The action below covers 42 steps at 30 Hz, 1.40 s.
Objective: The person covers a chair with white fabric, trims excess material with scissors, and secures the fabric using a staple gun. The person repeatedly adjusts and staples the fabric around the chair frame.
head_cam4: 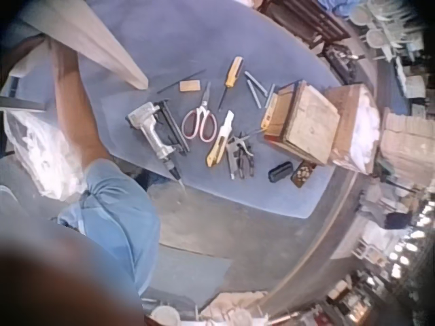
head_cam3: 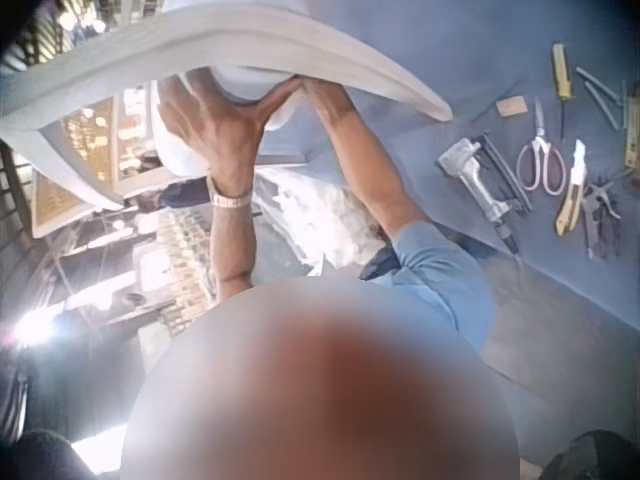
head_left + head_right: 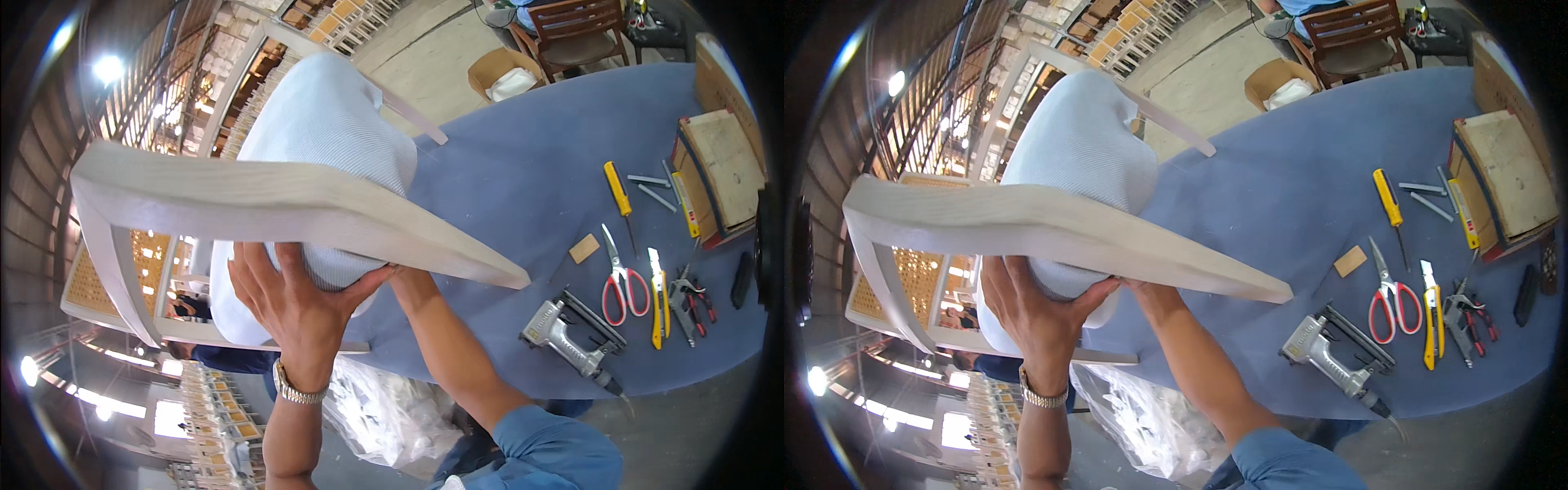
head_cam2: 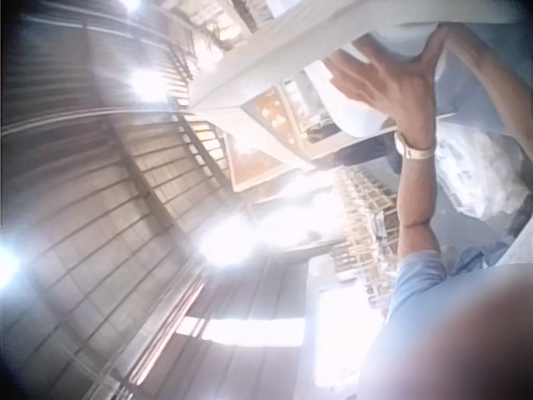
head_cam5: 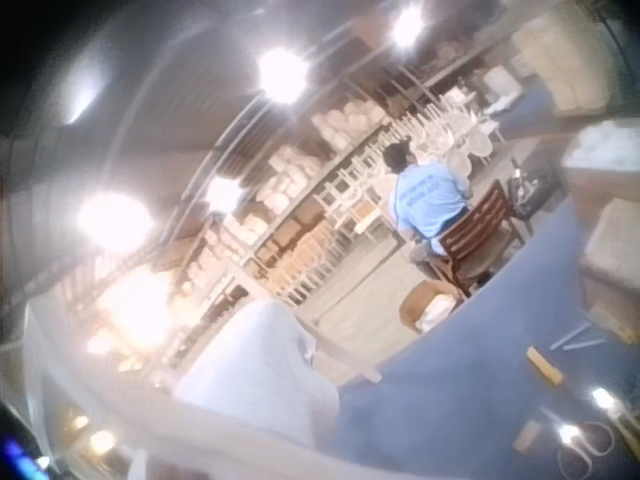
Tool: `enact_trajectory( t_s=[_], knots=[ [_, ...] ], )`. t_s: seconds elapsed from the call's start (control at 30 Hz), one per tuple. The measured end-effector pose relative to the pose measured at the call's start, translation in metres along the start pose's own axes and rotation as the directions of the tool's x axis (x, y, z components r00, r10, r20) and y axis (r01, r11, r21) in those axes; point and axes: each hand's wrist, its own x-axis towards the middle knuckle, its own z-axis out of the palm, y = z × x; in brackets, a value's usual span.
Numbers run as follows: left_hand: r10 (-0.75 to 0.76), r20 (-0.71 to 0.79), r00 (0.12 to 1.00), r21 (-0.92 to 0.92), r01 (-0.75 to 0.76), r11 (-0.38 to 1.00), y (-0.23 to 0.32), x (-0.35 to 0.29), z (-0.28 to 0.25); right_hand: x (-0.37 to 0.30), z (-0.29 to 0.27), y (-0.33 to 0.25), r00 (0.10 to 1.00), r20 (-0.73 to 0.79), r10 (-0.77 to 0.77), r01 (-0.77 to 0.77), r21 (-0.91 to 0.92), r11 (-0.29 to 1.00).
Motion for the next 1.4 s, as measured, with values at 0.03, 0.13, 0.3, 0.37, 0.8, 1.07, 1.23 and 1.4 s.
enact_trajectory(
  t_s=[0.03,0.13,0.3,0.37,0.8,1.07,1.23,1.4],
  knots=[
    [-0.007,-0.001,1.000,0.011,0.007,1.000,0.000,-0.002,-0.002,0.001,0.001,-0.002,0.999,-0.011,0.034,-0.034,0.004,0.999],
    [-0.033,-0.015,0.999,0.007,0.033,0.999,0.008,0.001,-0.004,0.009,0.000,-0.019,0.993,-0.051,0.105,-0.106,-0.006,0.994],
    [-0.168,0.019,0.986,-0.175,0.169,0.970,0.005,0.002,0.003,0.003,0.007,-0.029,0.969,-0.106,0.222,-0.225,-0.017,0.974],
    [-0.192,0.024,0.981,-0.197,0.193,0.961,0.001,-0.004,0.005,-0.003,0.008,-0.026,0.954,-0.133,0.268,-0.271,-0.004,0.963],
    [-0.253,-0.105,0.962,-0.255,0.220,0.942,0.006,-0.003,0.009,-0.097,0.060,-0.190,0.920,0.099,0.380,-0.176,-0.761,0.625],
    [-0.279,-0.135,0.951,-0.223,0.245,0.943,0.009,-0.001,0.013,-0.006,0.128,-0.154,0.933,0.357,0.049,0.361,-0.919,-0.162],
    [-0.245,-0.112,0.963,-0.158,0.226,0.961,0.008,-0.003,0.015,-0.002,0.120,-0.153,0.948,0.316,0.030,0.318,-0.938,-0.138],
    [-0.254,-0.116,0.960,-0.254,0.218,0.942,0.008,-0.003,0.013,0.001,0.115,-0.155,0.961,0.272,0.045,0.271,-0.962,0.030]
  ],
)
